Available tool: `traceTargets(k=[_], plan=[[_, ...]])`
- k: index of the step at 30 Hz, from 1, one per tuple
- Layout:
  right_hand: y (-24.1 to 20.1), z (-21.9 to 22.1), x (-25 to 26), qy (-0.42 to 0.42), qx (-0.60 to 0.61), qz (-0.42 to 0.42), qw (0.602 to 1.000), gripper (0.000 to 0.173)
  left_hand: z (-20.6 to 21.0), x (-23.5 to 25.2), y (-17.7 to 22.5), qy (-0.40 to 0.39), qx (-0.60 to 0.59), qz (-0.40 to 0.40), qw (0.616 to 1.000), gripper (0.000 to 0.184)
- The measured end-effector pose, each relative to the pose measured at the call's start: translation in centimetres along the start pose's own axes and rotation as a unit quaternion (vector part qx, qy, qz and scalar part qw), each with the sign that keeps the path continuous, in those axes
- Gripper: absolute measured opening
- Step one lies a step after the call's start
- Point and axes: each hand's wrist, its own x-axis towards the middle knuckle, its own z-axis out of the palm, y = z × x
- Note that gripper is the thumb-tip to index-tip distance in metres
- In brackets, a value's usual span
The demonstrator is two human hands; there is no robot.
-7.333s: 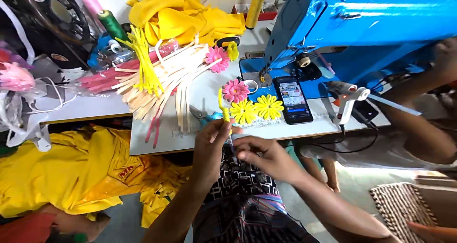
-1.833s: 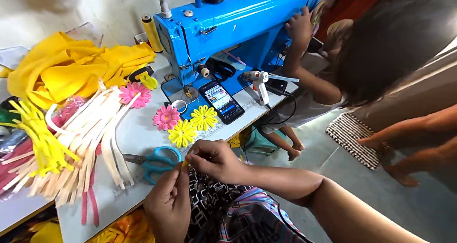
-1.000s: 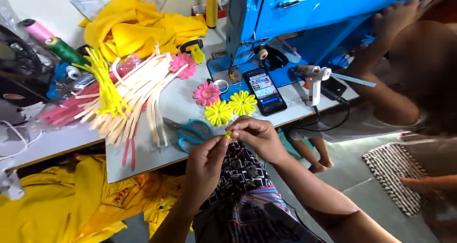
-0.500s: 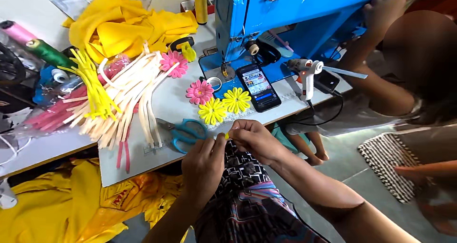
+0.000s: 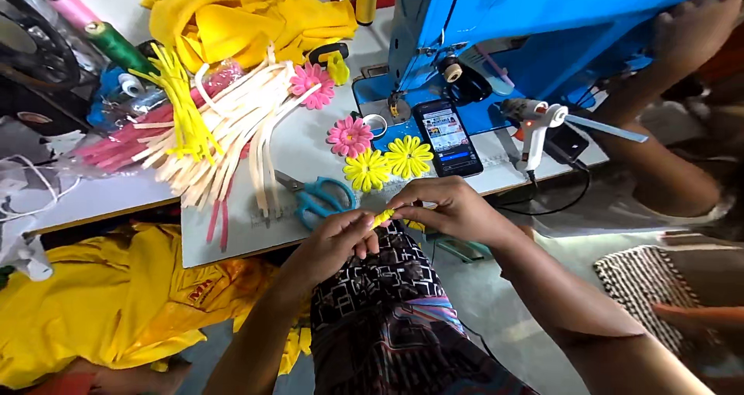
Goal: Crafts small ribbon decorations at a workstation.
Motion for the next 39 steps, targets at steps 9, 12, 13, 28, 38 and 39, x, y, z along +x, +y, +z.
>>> traceTargets(k=[9,12,13,28,38,39], plan=[[0.1,-0.2,-0.8,0.023,0.024,0.048,0.998,0.014,-2.2,-1.7,0.1,0.054,0.271,0.061,0.959,0.024],[0.0,0.2,-1.1,0.029,0.05,0.074,0.996,0.014,-2.0,-1.5,-0.7,0.09,0.333,0.106,0.932,0.026],[-0.1,0.3,-1.2,0.029,0.06,0.088,0.994,0.014,-1.9,-1.5,-0.9,0.1,0.357,0.12,0.921,0.026],[-1.8,2.9,-2.2,-0.035,0.287,0.395,0.872,0.017,-0.5,-2.1,-2.5,0.114,0.636,0.313,0.696,0.015],[-1.7,3.8,-2.7,0.026,-0.149,-0.016,0.988,0.037,-1.0,-2.4,-2.1,0.122,0.561,0.323,0.753,0.031],[-1.7,3.6,-2.6,0.017,-0.137,-0.017,0.99,0.037,-1.0,-2.5,-2.0,0.114,0.562,0.327,0.751,0.03]])
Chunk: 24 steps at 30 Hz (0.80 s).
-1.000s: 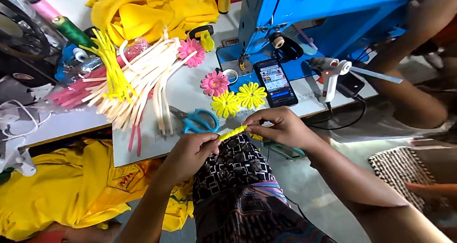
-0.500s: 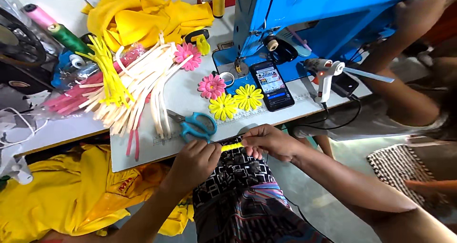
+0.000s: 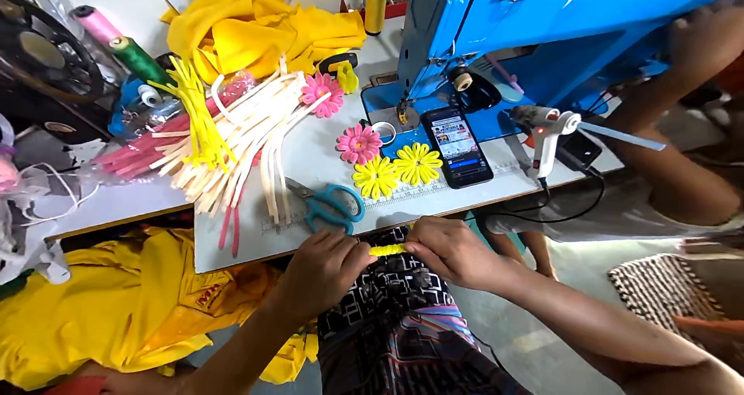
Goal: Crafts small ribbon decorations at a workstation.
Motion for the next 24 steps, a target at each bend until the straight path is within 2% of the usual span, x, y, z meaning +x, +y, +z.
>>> traceTargets(k=[4,7,10,13,16,19,21,22,24], plan=[[-0.6,-0.8,0.4,-0.038,0.113,0.07,0.99,0.035,-0.4,0.4,0.3,0.012,0.031,0.016,0.999,0.026],[-1.3,-1.1,0.9,-0.053,0.219,0.163,0.961,0.035,-0.3,0.9,0.9,0.029,0.078,0.015,0.996,0.022],[-1.6,-1.1,1.4,-0.071,0.268,0.237,0.931,0.034,0.4,1.4,1.1,0.036,0.103,0.012,0.994,0.019],[-1.4,-1.3,2.1,-0.089,0.298,0.308,0.899,0.034,1.1,1.5,1.0,0.013,0.076,-0.036,0.996,0.021],[-1.1,-1.2,2.8,-0.08,0.263,0.296,0.915,0.036,1.4,2.4,2.0,-0.009,0.011,-0.109,0.994,0.026],[-1.0,-1.1,3.3,-0.016,0.217,0.244,0.945,0.034,1.6,3.1,3.3,0.019,-0.032,-0.161,0.986,0.023],[-0.8,-1.2,3.4,0.039,0.242,0.228,0.942,0.024,1.1,3.3,3.6,0.008,-0.135,-0.231,0.964,0.029],[-0.8,-1.3,3.3,0.059,0.264,0.225,0.936,0.018,0.8,3.4,3.4,0.002,-0.223,-0.271,0.936,0.031],[-0.8,-0.7,2.8,0.074,0.295,0.234,0.923,0.015,0.8,3.5,2.8,0.039,-0.422,-0.334,0.842,0.03]])
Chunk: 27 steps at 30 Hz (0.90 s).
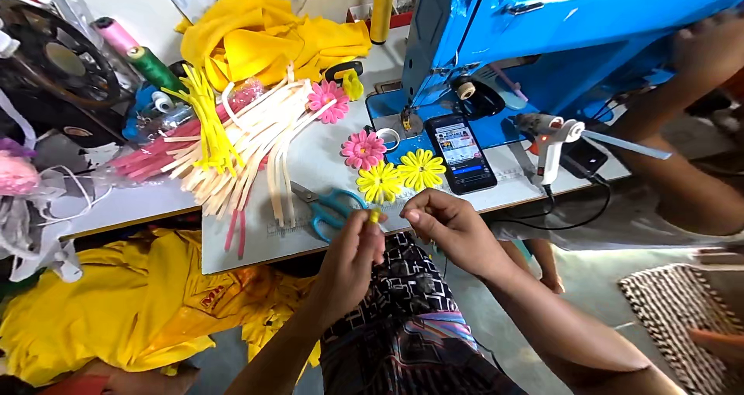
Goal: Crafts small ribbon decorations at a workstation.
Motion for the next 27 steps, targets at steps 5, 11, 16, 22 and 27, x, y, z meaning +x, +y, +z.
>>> traceTargets(k=[5,11,16,22,27], plan=[[1.5,3.4,-1.5,-0.05,-0.03,0.032,0.998,0.03,1.0,1.4,0.5,0.122,-0.334,-0.129,0.926,0.026],[2.0,5.0,-1.3,-0.008,-0.018,0.017,1.0,0.026,1.9,2.1,1.1,0.188,-0.368,-0.151,0.898,0.037],[2.3,5.3,-1.4,-0.043,-0.023,-0.022,0.999,0.027,2.4,2.8,2.1,0.255,-0.362,-0.168,0.881,0.036],[3.2,4.6,-3.5,-0.108,-0.018,-0.03,0.994,0.029,0.2,3.2,2.4,0.267,-0.301,-0.085,0.912,0.025],[6.4,2.7,-7.2,-0.096,-0.058,0.091,0.99,0.029,-0.6,3.7,1.4,0.173,-0.134,0.017,0.976,0.024]])
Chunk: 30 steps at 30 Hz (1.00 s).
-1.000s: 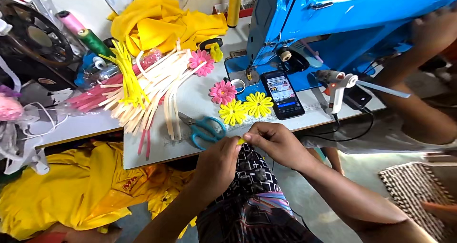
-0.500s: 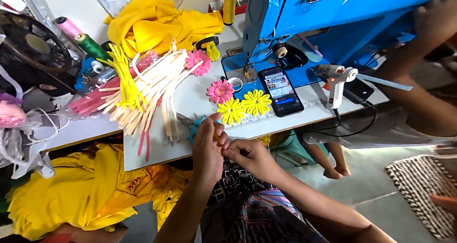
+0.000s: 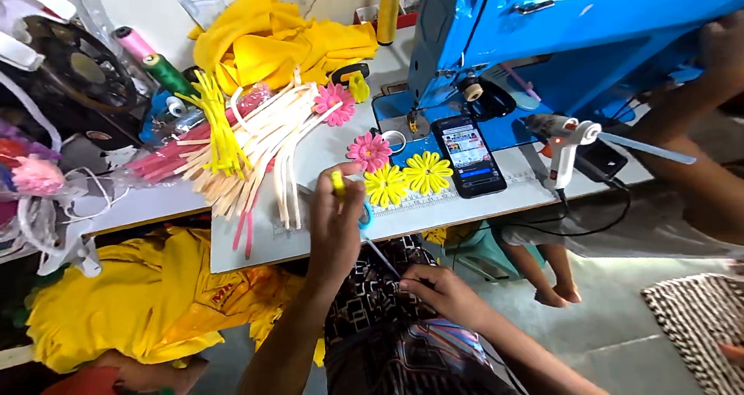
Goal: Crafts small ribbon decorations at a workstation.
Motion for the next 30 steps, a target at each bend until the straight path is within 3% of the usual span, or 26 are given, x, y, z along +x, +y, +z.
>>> traceTargets(k=[4,13,24,28,30], plan=[[1.0,-1.7,-2.2,0.086,0.012,0.049,0.995,0.022,1.3,0.5,-0.8,-0.066,0.012,-0.005,0.998,0.025],[-0.3,-5.4,-3.2,0.283,-0.011,-0.028,0.959,0.016,3.2,2.1,-1.2,-0.122,0.016,-0.022,0.992,0.02],[-1.4,-6.1,-3.0,0.331,-0.005,-0.072,0.941,0.015,2.9,3.5,-1.9,-0.219,-0.223,-0.08,0.947,0.037],[-1.4,-6.2,-2.8,0.358,-0.003,-0.066,0.931,0.013,2.8,3.6,-2.1,-0.23,-0.249,-0.091,0.936,0.04],[-1.4,-6.3,-2.7,0.364,-0.001,-0.06,0.93,0.012,2.9,3.9,-2.1,-0.218,-0.205,-0.089,0.95,0.035]])
